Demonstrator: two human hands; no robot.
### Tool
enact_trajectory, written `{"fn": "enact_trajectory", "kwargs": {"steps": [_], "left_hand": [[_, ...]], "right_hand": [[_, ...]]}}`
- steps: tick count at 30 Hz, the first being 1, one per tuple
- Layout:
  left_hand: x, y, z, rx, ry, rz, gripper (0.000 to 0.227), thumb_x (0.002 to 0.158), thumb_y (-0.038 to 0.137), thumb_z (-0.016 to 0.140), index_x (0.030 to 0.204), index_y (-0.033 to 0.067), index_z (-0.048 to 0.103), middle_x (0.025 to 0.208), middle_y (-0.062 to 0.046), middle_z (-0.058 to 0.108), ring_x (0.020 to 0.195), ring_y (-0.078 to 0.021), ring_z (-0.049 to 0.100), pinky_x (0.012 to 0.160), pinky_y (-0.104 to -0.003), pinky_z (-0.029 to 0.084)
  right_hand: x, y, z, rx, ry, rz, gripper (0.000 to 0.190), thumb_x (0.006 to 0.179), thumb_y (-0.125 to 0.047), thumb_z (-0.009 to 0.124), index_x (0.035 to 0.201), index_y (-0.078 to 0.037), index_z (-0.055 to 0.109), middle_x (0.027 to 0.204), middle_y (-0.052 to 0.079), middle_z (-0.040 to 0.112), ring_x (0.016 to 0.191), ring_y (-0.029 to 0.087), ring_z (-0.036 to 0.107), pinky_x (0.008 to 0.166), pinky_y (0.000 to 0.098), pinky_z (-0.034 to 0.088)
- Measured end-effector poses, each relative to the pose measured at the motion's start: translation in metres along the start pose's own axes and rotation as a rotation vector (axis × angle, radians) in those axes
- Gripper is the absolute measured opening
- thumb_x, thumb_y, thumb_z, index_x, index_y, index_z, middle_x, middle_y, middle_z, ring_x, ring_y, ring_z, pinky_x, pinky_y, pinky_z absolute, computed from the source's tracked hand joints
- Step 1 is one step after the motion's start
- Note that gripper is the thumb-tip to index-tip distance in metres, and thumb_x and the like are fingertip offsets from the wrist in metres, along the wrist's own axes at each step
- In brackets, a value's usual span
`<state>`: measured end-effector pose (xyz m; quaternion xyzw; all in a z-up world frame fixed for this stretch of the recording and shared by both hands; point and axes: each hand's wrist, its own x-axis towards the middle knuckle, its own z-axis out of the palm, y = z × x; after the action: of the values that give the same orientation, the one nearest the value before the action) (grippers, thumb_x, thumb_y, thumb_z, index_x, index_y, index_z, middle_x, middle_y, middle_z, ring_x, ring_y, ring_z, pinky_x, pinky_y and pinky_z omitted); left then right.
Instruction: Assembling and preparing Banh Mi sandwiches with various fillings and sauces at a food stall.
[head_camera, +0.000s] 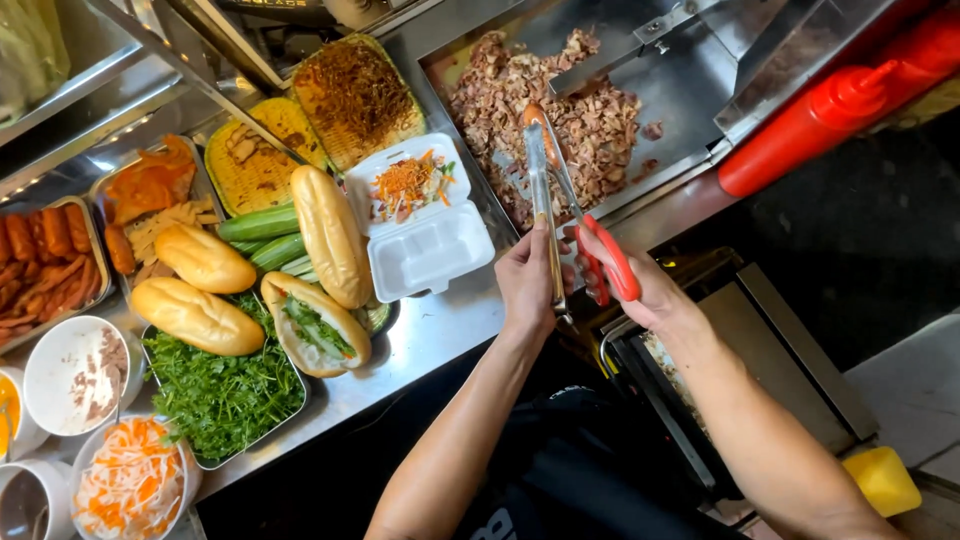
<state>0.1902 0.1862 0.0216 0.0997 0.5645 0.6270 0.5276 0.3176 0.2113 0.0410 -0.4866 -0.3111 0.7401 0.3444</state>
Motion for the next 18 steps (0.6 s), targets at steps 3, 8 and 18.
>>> {"fn": "enact_trajectory", "kwargs": {"steps": [3, 8, 18], "left_hand": [[-0.007, 0.016, 0.003, 0.026, -0.004, -0.004, 0.046, 0.100, 0.033, 0.067, 0.070, -0.0012, 0.068, 0.041, -0.016, 0.051, 0.030, -0.0208, 0.051, 0.030, -0.030, 0.041], [0.003, 0.014, 0.000, 0.053, -0.006, 0.010, 0.043, 0.100, 0.031, 0.065, 0.071, -0.0008, 0.068, 0.041, -0.016, 0.052, 0.030, -0.0204, 0.052, 0.031, -0.028, 0.042], [0.010, 0.014, 0.001, 0.039, -0.018, -0.032, 0.044, 0.100, 0.033, 0.066, 0.071, 0.0000, 0.069, 0.041, -0.017, 0.052, 0.030, -0.0215, 0.052, 0.030, -0.029, 0.043]], "right_hand": [[0.002, -0.001, -0.004, -0.013, -0.016, 0.007, 0.034, 0.095, -0.035, 0.078, 0.095, -0.003, 0.066, 0.075, 0.007, 0.059, 0.060, 0.016, 0.060, 0.048, 0.0297, 0.051], [0.006, 0.000, -0.002, -0.028, -0.026, 0.003, 0.036, 0.095, -0.036, 0.077, 0.098, -0.002, 0.066, 0.076, 0.008, 0.058, 0.062, 0.016, 0.059, 0.050, 0.0311, 0.052], [0.015, 0.004, -0.006, 0.040, -0.054, -0.038, 0.031, 0.096, -0.029, 0.076, 0.099, 0.000, 0.065, 0.076, 0.009, 0.057, 0.058, 0.016, 0.055, 0.046, 0.0308, 0.050]]}}
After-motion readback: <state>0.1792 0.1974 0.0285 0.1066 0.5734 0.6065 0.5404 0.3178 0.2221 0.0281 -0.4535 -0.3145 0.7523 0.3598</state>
